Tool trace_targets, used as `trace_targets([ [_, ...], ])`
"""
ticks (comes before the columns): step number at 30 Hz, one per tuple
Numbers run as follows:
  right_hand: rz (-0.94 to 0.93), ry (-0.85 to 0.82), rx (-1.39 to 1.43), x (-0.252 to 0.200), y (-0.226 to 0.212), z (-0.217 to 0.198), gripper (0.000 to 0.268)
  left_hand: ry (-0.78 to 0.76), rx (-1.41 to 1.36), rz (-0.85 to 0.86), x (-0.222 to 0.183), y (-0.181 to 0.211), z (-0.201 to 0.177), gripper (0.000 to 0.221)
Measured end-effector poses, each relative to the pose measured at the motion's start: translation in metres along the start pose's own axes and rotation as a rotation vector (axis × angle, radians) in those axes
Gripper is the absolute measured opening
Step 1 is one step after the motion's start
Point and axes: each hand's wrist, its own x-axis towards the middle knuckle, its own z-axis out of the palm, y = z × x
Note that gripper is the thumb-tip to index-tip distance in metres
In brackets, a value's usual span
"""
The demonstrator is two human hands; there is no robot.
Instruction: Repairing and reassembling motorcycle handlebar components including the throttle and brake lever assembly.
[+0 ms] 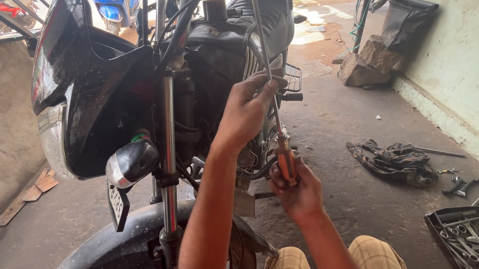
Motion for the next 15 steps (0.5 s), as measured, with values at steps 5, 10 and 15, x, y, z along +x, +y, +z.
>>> trace_targets([
  [5,-0.146,-0.002,-0.433,-0.009,-0.003,0.022,0.039,0.062,-0.084,0.047,0.004,0.0,-0.003,0.03],
  [10,-0.338,0.118,-0.426,0.0,0.008,0.008,0.038,0.084,-0.082,-0.003,0.005,0.0,0.001,0.029],
  [15,0.274,-0.041,0.138,0.003,-0.006,0.012,0.033,0.086,-0.186,0.061,0.007,-0.011,0.004,0.03],
])
